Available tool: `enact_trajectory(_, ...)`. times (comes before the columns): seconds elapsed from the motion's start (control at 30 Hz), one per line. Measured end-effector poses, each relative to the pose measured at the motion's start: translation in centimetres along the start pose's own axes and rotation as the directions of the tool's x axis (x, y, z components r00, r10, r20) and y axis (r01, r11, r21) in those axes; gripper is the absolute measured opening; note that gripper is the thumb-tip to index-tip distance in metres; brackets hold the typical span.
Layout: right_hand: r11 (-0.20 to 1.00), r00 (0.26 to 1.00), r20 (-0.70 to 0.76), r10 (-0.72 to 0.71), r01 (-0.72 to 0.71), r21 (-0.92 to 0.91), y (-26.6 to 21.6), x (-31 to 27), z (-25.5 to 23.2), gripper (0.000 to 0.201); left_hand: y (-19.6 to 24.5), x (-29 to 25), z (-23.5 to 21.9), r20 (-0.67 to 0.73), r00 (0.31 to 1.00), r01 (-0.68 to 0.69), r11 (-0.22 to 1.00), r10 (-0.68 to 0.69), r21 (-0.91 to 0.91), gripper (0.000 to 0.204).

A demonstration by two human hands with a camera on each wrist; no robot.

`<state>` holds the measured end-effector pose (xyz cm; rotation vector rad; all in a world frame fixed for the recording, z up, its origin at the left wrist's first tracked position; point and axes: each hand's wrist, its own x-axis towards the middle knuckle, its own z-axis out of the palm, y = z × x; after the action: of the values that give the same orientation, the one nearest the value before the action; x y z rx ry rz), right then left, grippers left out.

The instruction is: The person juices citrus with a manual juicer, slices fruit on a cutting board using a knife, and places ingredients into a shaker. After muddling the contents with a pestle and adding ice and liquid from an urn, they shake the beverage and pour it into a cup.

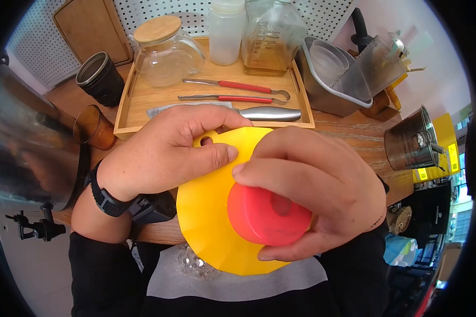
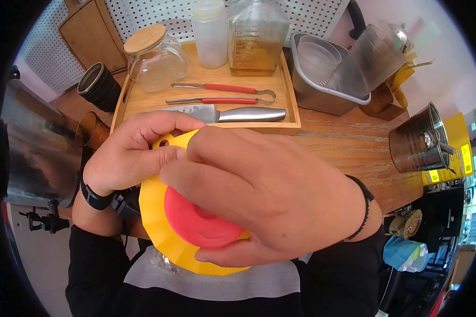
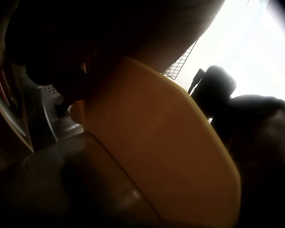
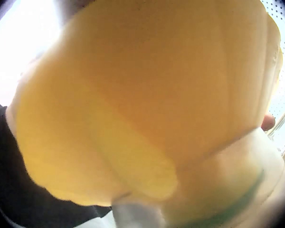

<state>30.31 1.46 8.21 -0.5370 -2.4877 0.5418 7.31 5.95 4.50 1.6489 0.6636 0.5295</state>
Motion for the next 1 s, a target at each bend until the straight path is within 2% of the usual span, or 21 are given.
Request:
enact_trajectory(0.03,1.000,1.000,0.002,0.000,0.000,0.000,0.1,-0.1,0.0,0.070,0.1,0.0,0.0,0.003,1.000,0.003,1.000,-0.003,0.019,0.032)
enact_trajectory(0.1,0.994,0.993,0.036,-0.112,0.112,-0.014,0.4,-0.3,0.0,0.069,0.2,0.0,0.0,0.005,1.000,0.005,0.999,-0.005,0.037,0.033)
enact_trajectory(0.23,0.992,0.992,0.045,-0.119,0.121,-0.032,0.1,-0.4,0.7,0.069,0.4,-0.1,0.1,0.004,0.999,0.036,0.999,-0.036,0.006,0.034)
enact_trajectory(0.3,0.998,0.999,0.044,0.015,-0.012,-0.063,-0.5,-0.3,0.6,0.070,0.4,-0.1,0.1,-0.002,0.999,0.043,0.999,-0.043,0.010,0.034)
enact_trajectory(0.43,0.994,0.999,0.013,0.052,-0.051,-0.096,-0.4,-0.2,0.7,0.070,0.0,0.0,0.0,0.008,1.000,0.003,1.000,-0.003,0.020,0.034)
enact_trajectory(0.53,0.999,0.997,0.062,0.043,-0.042,-0.003,0.3,-0.2,0.4,0.066,0.2,0.0,0.0,0.007,1.000,0.010,1.000,-0.010,0.008,0.034)
enact_trajectory(0.6,0.996,0.995,0.056,-0.080,0.078,0.042,0.3,-0.2,0.1,0.061,0.3,0.0,0.0,0.004,1.000,0.030,0.999,-0.030,-0.011,0.034)
enact_trajectory(0.7,0.991,0.990,0.112,-0.083,0.069,0.118,0.5,-0.5,-0.3,0.060,0.2,0.0,-0.1,0.015,0.999,0.032,0.999,-0.032,0.010,0.034)
enact_trajectory(0.83,0.993,0.989,0.115,-0.095,0.086,0.082,0.3,-0.7,0.1,0.061,0.2,-0.1,0.0,0.002,1.000,0.023,1.000,-0.023,-0.015,0.034)
enact_trajectory(0.9,1.000,0.993,0.116,0.027,-0.028,0.006,-0.4,-0.7,0.0,0.064,0.4,-0.1,0.1,-0.008,0.999,0.034,0.999,-0.034,-0.001,0.034)
enact_trajectory(0.93,1.000,0.993,0.113,0.029,-0.029,0.004,-0.7,-0.5,0.0,0.064,0.4,0.0,0.1,-0.009,0.999,0.032,0.999,-0.031,0.020,0.034)
enact_trajectory(1.0,0.981,0.981,0.076,0.176,-0.168,-0.101,-1.0,-0.2,0.2,0.065,0.4,0.0,0.0,-0.007,1.000,0.031,0.999,-0.031,0.043,0.034)
